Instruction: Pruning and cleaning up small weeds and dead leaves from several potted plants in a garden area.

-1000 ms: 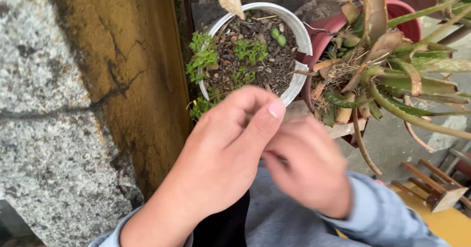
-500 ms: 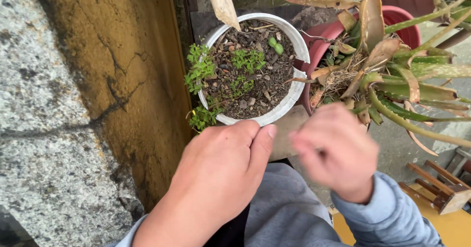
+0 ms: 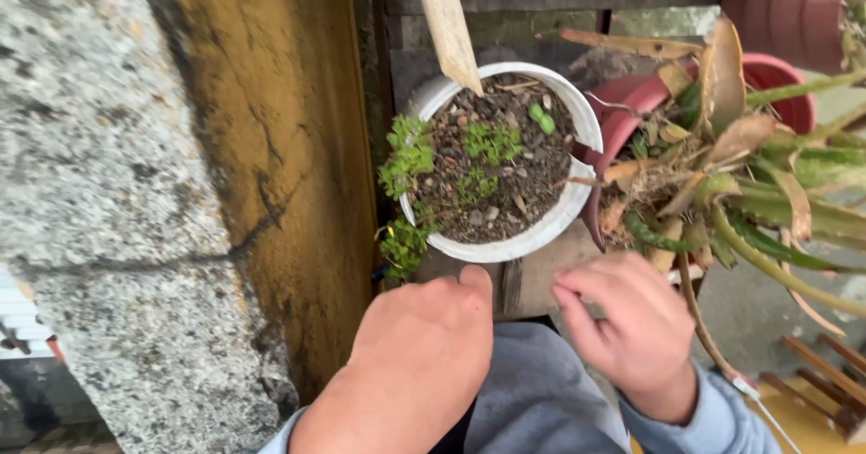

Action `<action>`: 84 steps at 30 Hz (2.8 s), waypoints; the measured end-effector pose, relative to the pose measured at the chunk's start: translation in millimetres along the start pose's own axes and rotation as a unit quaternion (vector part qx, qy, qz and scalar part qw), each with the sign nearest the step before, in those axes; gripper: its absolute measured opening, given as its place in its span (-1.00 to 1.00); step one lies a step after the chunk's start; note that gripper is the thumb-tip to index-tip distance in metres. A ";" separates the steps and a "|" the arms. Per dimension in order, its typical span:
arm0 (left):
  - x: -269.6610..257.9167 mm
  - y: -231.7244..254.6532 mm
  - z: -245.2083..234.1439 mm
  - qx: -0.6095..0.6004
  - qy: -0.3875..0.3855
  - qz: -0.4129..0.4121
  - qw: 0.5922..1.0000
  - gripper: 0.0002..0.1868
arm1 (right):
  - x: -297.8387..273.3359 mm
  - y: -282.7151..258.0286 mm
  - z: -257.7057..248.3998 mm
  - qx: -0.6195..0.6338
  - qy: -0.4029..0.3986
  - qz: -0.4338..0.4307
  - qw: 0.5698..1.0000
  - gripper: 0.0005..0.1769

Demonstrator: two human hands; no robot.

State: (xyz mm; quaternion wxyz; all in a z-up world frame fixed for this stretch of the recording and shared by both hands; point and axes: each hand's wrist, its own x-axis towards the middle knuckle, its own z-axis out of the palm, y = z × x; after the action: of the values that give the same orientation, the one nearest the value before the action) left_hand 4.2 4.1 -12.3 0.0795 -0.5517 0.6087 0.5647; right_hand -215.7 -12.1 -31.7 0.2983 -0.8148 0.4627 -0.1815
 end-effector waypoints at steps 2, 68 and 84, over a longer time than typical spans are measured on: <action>0.6 -1.7 4.6 -0.004 0.015 -0.006 1.000 -0.86 | -0.1 3.8 6.9 0.000 0.002 0.004 1.000 -0.81; -26.9 -4.7 -12.9 -0.671 0.497 0.140 0.532 -0.55 | 42.9 8.4 82.3 -0.084 -0.026 -0.046 0.995 -0.81; -22.1 -3.8 -18.8 -0.588 0.485 0.046 0.646 -0.72 | 12.6 -6.6 46.7 0.072 -0.007 0.097 0.993 -0.88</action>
State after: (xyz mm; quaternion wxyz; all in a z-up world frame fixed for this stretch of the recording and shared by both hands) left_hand 25.4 3.3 7.9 -0.5942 -0.6486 0.1251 0.4588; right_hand -178.3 -5.6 -62.5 0.3759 -0.7440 0.5227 -0.1788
